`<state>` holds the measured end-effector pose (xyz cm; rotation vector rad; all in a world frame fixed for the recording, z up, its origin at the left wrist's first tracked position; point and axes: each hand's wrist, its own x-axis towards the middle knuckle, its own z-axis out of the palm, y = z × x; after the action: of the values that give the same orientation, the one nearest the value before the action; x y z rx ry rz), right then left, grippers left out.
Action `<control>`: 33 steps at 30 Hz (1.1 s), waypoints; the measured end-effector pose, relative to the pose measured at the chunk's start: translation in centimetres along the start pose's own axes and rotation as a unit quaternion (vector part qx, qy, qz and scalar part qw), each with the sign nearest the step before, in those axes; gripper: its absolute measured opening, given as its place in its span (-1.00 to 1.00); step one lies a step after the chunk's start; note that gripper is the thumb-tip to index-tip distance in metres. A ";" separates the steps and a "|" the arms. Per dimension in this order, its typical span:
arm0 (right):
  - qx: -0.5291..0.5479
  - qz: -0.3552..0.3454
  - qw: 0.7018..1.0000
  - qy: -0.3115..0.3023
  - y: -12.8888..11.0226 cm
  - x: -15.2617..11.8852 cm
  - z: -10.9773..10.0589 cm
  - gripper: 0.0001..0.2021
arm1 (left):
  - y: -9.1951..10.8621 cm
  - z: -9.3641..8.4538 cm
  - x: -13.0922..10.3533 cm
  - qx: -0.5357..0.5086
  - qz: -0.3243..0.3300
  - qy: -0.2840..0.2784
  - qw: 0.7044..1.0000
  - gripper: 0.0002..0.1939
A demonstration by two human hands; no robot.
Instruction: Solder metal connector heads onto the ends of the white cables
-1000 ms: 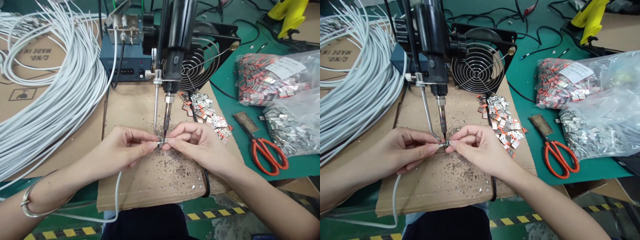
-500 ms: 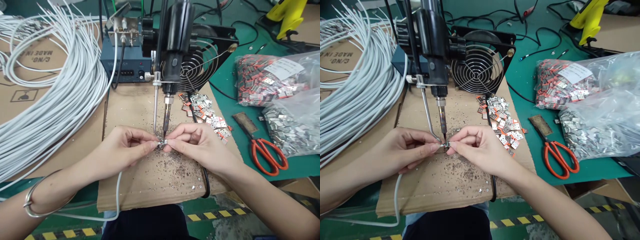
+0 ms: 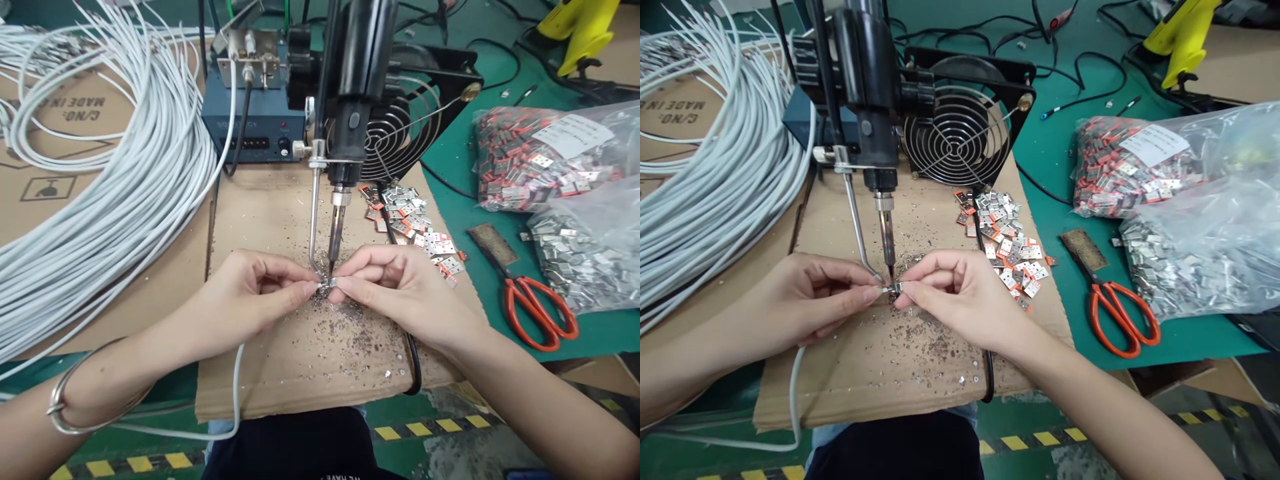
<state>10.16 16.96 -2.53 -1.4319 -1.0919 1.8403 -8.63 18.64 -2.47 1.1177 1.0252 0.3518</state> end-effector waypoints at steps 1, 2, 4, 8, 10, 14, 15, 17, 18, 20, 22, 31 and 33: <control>-0.004 -0.001 1.000 0.001 0.0 0.0 0.0 -0.79 | 0.0 0.0 0.0 0.001 -0.002 -0.001 1.000 -0.86; -0.007 -0.002 1.000 0.000 0.0 0.0 0.0 -0.79 | 0.0 0.0 0.1 0.001 -0.003 -0.004 1.000 -0.86; -0.012 -0.005 1.000 -0.001 0.0 -0.1 0.0 -0.79 | 0.1 0.0 0.1 -0.003 -0.002 -0.006 1.000 -0.86; -0.018 -0.013 1.000 0.000 0.0 0.0 -0.1 -0.80 | 0.1 -0.1 0.0 -0.012 0.003 -0.007 1.000 -0.87; -0.012 -0.012 1.000 0.000 0.0 0.0 -0.1 -0.80 | 0.1 -0.1 -0.1 -0.015 0.001 -0.008 1.000 -0.88; 0.004 -0.010 1.000 -0.001 0.0 -0.1 -0.1 -0.81 | 0.3 -0.1 -0.2 -0.014 -0.009 -0.004 1.000 -0.86; 0.005 -0.010 1.000 0.000 0.0 -0.1 0.0 -0.82 | 0.4 -0.1 -0.2 -0.010 -0.008 -0.003 1.000 -0.86; 0.003 -0.009 1.000 0.003 0.1 0.0 0.0 -0.82 | 0.3 -0.1 -0.1 0.006 -0.006 0.001 1.000 -0.86; 0.001 -0.009 1.000 0.003 0.1 0.0 0.0 -0.82 | 0.2 -0.1 -0.1 0.013 -0.002 0.002 1.000 -0.86; -0.002 -0.008 1.000 0.002 0.2 0.1 0.0 -0.82 | 0.0 -0.1 0.0 0.020 0.006 0.005 1.000 -0.86; -0.001 -0.007 1.000 0.001 0.2 0.1 0.0 -0.83 | -0.1 0.0 0.1 0.016 0.012 0.004 1.000 -0.86; 0.035 -0.006 0.999 -0.009 0.0 0.0 -0.2 -0.85 | 0.0 0.1 -0.1 -0.030 0.012 0.003 0.999 -0.87; 0.034 -0.009 0.999 -0.007 0.1 0.0 -0.2 -0.86 | 0.2 0.2 -0.1 -0.023 0.006 0.011 1.000 -0.86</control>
<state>10.30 16.97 -2.66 -1.3688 -1.0345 1.8599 -8.47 18.56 -2.22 1.0815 1.0263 0.3964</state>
